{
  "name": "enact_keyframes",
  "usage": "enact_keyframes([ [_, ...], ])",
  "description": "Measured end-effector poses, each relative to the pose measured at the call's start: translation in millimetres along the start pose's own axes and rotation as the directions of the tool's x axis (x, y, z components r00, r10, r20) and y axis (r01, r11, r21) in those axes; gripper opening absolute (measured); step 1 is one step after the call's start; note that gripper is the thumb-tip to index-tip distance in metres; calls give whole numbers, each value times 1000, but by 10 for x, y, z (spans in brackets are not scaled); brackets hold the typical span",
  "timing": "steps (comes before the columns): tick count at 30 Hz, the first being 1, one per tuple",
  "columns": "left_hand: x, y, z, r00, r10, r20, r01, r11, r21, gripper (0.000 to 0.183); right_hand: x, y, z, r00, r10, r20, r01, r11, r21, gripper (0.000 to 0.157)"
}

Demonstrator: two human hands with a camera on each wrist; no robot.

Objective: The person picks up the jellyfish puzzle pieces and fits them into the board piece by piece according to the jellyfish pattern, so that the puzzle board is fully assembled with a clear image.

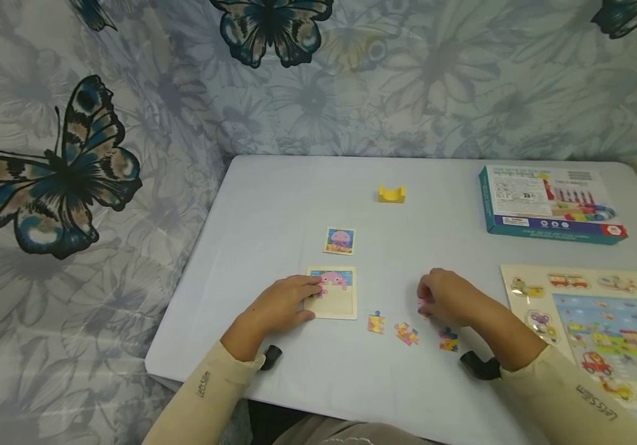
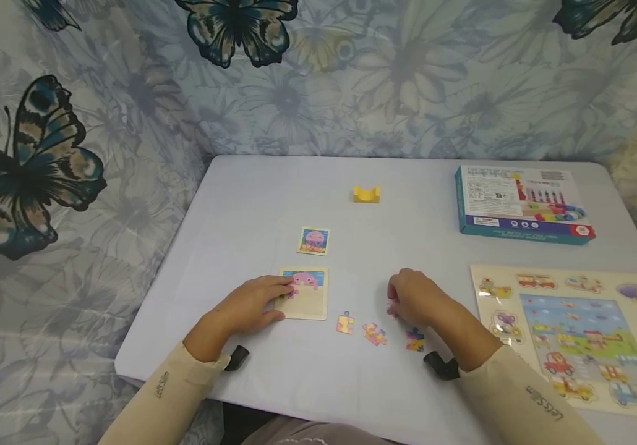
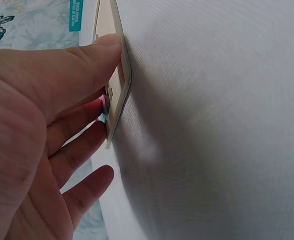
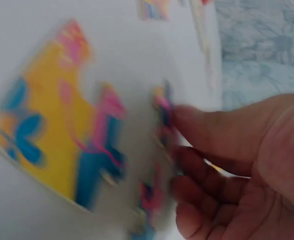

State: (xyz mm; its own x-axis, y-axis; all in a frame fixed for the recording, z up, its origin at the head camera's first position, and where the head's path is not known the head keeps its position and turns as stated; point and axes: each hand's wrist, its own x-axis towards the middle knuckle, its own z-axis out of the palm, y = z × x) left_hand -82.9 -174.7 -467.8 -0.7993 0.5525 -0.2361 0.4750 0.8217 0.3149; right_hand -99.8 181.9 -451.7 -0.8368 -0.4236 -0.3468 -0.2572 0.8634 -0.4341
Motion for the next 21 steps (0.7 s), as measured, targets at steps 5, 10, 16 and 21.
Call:
enact_keyframes([
  [5,28,-1,38,1000,0,26,0,1000,2,57,-31,-11,15,999,19,34,-19,1000,-7,38],
  [10,33,3,38,1000,-10,30,9,1000,14,58,-44,-22,1,1000,-10,7,10,998,-59,30],
  [16,12,-7,19,1000,-16,15,16,1000,-3,56,0,-37,3,1000,2,19,-2,1000,-1,23],
  [21,9,-15,23,1000,-11,20,12,1000,-13,57,108,-118,-21,999,31,-27,-27,992,119,18],
])
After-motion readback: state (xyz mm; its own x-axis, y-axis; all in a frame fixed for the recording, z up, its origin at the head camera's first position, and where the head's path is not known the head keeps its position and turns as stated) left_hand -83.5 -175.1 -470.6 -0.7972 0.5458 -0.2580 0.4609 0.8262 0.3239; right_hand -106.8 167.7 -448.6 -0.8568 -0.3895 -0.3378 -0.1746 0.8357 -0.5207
